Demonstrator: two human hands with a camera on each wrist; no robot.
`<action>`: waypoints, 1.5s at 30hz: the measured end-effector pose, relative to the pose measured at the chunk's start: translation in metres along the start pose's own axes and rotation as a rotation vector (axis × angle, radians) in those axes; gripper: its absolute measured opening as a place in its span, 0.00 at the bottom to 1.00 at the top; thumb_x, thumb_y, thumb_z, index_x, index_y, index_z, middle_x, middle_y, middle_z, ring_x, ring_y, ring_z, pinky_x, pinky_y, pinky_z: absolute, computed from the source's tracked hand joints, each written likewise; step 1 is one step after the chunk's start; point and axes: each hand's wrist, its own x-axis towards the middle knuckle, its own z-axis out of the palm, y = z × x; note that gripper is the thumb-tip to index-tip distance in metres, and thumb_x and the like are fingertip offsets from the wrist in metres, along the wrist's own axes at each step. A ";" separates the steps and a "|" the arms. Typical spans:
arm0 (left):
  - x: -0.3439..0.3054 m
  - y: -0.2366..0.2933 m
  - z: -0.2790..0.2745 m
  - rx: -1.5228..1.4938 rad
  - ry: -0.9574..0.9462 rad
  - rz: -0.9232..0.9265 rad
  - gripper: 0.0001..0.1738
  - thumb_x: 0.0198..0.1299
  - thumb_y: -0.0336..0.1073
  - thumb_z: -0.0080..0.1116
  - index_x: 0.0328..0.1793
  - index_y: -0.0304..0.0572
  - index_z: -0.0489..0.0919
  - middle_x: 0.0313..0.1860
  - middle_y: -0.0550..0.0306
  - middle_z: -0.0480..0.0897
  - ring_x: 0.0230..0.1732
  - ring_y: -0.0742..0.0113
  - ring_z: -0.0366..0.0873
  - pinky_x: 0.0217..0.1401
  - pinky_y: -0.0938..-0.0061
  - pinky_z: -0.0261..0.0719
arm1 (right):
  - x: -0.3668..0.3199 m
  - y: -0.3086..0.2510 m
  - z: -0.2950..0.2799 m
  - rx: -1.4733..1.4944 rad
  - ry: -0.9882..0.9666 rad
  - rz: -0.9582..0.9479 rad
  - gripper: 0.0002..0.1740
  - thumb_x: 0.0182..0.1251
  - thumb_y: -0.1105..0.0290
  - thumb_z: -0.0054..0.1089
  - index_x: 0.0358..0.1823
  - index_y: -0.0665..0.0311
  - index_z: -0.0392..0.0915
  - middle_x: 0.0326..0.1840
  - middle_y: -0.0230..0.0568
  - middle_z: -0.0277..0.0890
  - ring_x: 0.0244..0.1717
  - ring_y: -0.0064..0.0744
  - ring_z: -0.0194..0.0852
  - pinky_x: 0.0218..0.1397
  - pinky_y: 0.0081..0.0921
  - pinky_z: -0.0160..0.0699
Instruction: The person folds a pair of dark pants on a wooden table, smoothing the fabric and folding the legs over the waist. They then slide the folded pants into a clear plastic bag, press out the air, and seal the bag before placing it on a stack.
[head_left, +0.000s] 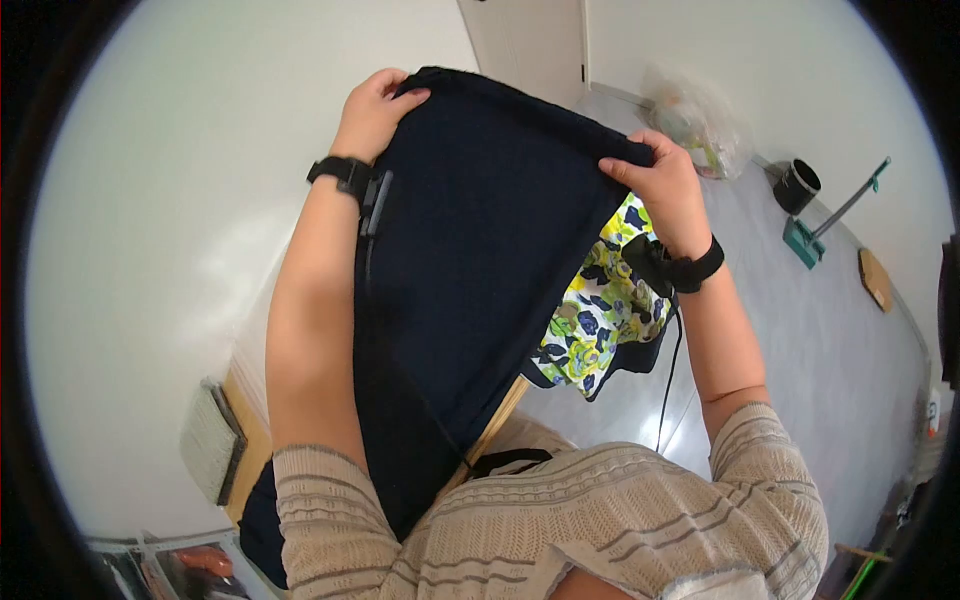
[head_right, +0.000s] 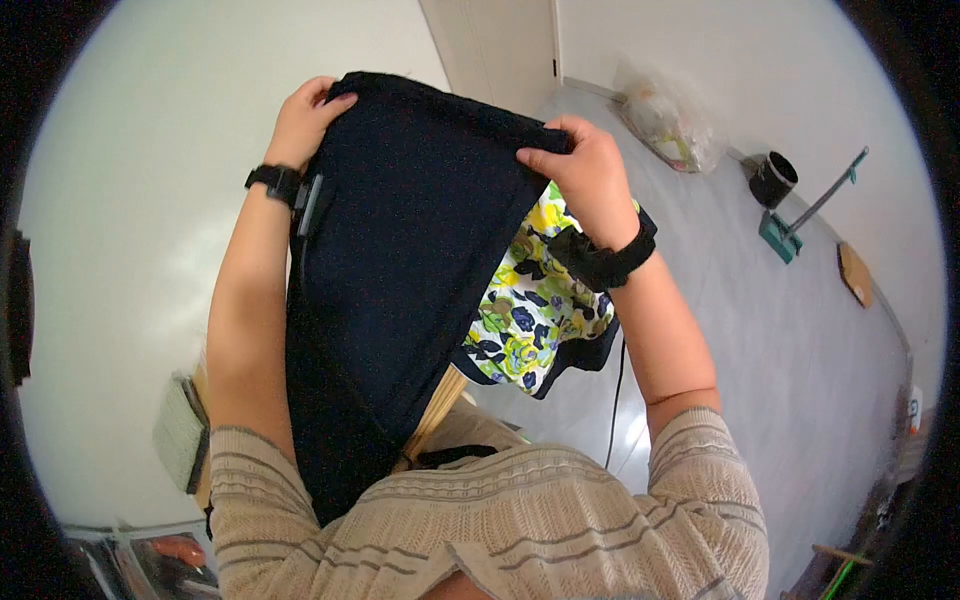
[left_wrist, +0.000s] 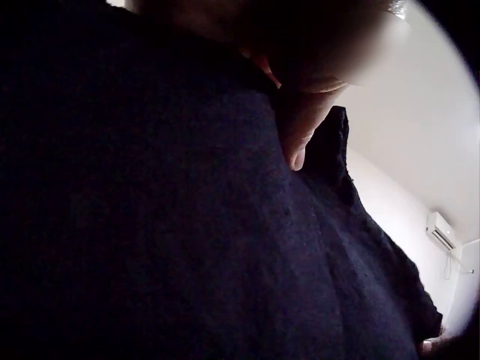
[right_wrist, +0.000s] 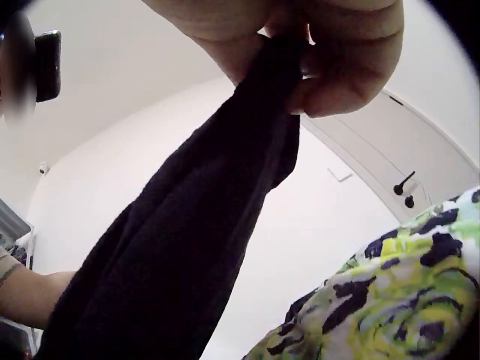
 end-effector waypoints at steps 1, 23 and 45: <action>0.008 -0.006 0.002 -0.003 0.023 -0.003 0.14 0.52 0.36 0.67 0.41 0.35 0.79 0.32 0.59 0.80 0.35 0.73 0.74 0.40 0.77 0.73 | 0.008 -0.002 0.001 0.054 -0.010 -0.017 0.11 0.52 0.75 0.69 0.36 0.70 0.77 0.27 0.33 0.77 0.29 0.21 0.72 0.36 0.19 0.72; -0.344 0.062 -0.242 0.435 0.309 -0.513 0.15 0.67 0.37 0.50 0.55 0.36 0.75 0.53 0.54 0.80 0.56 0.66 0.75 0.62 0.72 0.67 | -0.084 0.053 0.008 -0.054 0.143 0.124 0.29 0.61 0.77 0.57 0.65 0.66 0.63 0.65 0.46 0.65 0.62 0.37 0.67 0.61 0.29 0.69; -0.647 0.048 -0.225 0.023 0.485 -0.544 0.12 0.64 0.31 0.53 0.51 0.34 0.76 0.50 0.51 0.79 0.53 0.63 0.76 0.60 0.72 0.70 | -0.228 -0.047 0.157 -0.136 0.151 -0.098 0.18 0.63 0.77 0.57 0.55 0.66 0.73 0.54 0.37 0.73 0.55 0.27 0.69 0.58 0.23 0.67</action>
